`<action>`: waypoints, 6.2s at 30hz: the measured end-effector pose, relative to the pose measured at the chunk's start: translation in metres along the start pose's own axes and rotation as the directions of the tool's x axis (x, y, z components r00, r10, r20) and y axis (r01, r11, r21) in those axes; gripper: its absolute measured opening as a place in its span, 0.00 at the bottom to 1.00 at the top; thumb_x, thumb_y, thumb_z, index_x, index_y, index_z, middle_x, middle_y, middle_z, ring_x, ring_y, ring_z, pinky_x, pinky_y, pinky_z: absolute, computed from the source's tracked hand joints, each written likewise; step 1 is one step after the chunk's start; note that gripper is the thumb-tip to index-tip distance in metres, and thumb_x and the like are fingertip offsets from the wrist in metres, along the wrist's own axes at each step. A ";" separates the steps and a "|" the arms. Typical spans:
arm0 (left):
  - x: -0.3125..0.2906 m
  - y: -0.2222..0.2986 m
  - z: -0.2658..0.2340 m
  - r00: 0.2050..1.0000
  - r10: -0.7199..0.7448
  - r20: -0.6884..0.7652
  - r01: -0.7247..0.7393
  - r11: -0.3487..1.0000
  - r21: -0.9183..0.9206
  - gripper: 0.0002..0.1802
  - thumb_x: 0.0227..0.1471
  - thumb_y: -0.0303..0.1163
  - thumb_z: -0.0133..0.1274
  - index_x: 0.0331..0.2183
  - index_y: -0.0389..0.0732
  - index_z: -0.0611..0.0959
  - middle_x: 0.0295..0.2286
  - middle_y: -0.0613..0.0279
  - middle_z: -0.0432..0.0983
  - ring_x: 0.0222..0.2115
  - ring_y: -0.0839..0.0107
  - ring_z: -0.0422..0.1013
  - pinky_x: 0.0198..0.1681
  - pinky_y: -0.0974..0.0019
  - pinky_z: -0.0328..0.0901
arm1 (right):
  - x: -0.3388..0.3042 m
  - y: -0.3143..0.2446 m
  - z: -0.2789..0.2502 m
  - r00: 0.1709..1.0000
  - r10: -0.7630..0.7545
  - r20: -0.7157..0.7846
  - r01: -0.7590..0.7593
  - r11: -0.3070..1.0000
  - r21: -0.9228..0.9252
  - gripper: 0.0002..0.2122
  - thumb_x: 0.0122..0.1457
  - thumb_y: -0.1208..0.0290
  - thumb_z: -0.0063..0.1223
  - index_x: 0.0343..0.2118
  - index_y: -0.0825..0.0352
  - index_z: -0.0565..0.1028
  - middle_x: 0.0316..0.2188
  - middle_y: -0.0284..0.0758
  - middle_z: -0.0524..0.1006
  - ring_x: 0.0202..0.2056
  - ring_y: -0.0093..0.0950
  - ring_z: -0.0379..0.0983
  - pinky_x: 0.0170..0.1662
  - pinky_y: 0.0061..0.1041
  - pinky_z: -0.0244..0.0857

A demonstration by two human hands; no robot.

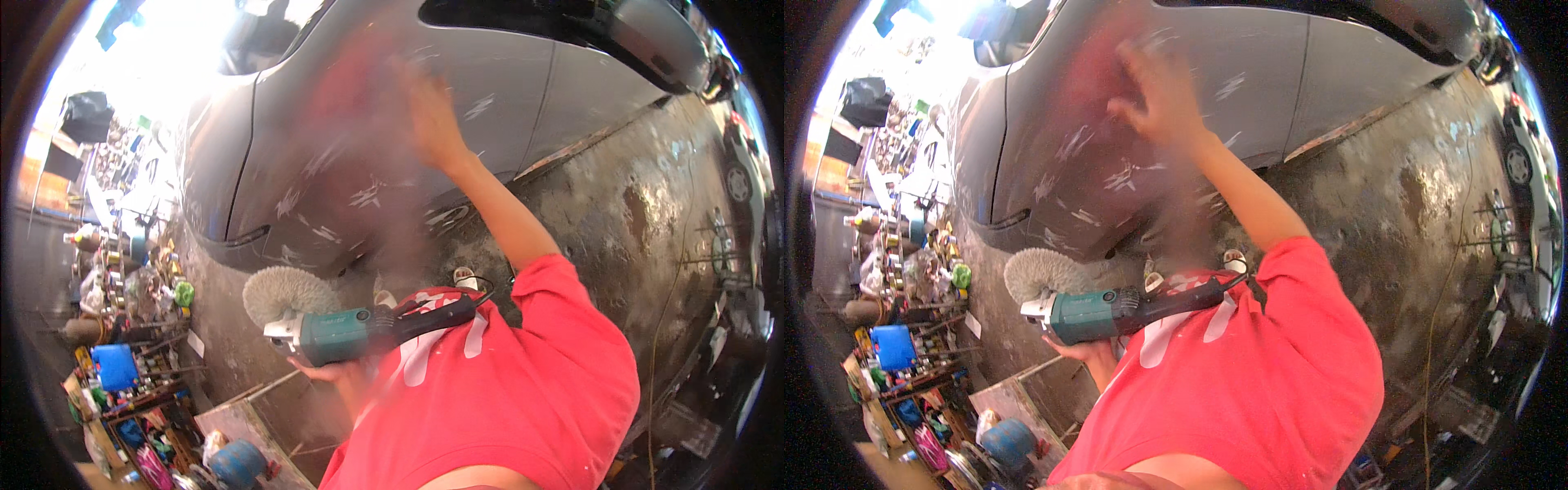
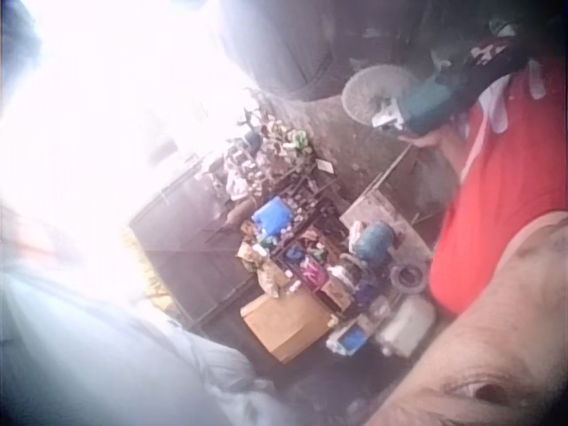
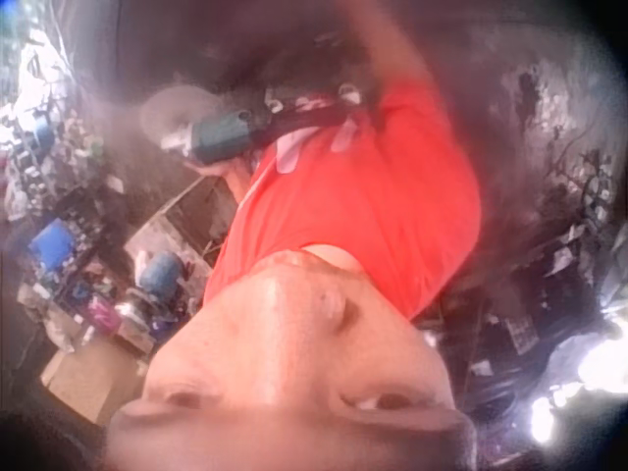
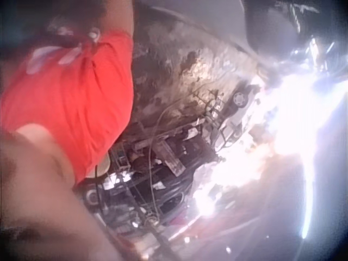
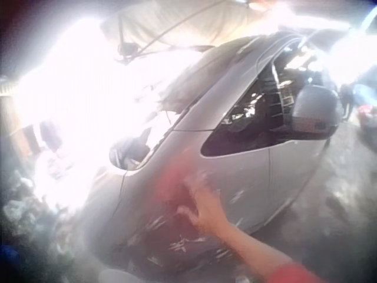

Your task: The person uses a handheld electric polisher with a buffing pad to smooth the surface of a silver car's front fender. They move the tool in circular motions across the panel, occasionally pausing to wipe the area with their hand to check the finish.

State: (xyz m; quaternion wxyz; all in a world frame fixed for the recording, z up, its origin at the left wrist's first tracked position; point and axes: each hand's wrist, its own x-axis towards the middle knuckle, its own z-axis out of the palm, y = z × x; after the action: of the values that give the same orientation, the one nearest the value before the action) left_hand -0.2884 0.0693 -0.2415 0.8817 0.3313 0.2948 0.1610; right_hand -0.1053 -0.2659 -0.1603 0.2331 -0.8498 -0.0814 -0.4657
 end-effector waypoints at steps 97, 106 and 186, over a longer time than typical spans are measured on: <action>0.130 0.094 -0.076 0.442 -0.297 0.847 0.574 0.819 -0.013 0.40 0.52 0.69 0.37 0.55 0.49 0.67 0.49 0.46 0.68 0.46 0.47 0.68 0.51 0.38 0.61 | -0.073 -0.285 0.074 0.361 -0.327 0.873 -0.903 0.110 0.415 0.32 0.63 0.48 0.36 0.64 0.65 0.54 0.65 0.41 0.53 0.66 0.33 0.47 0.66 0.29 0.37; 0.108 0.073 -0.041 0.341 -0.210 0.916 0.468 0.883 0.028 0.41 0.52 0.69 0.37 0.56 0.50 0.66 0.50 0.46 0.67 0.47 0.46 0.68 0.50 0.37 0.61 | 0.026 -0.273 0.058 0.705 -0.462 0.538 -0.538 0.147 0.830 0.34 0.61 0.47 0.38 0.65 0.63 0.52 0.64 0.42 0.54 0.63 0.37 0.51 0.64 0.31 0.42; 0.066 -0.144 0.097 0.177 -0.597 0.783 -0.881 0.259 0.397 0.35 0.51 0.46 0.56 0.50 0.30 0.67 0.42 0.36 0.73 0.44 0.46 0.72 0.48 0.54 0.63 | -0.401 -0.179 0.107 0.242 0.771 0.589 -0.743 -0.243 0.623 0.32 0.36 0.78 0.71 0.49 0.66 0.70 0.42 0.30 0.74 0.43 0.24 0.71 0.49 0.27 0.64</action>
State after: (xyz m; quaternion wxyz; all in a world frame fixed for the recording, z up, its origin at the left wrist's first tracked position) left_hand -0.1643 -0.0511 -0.3077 0.3961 0.8265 -0.3598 -0.1747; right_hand -0.3097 -0.0267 -0.4847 0.8498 -0.4512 0.2469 -0.1148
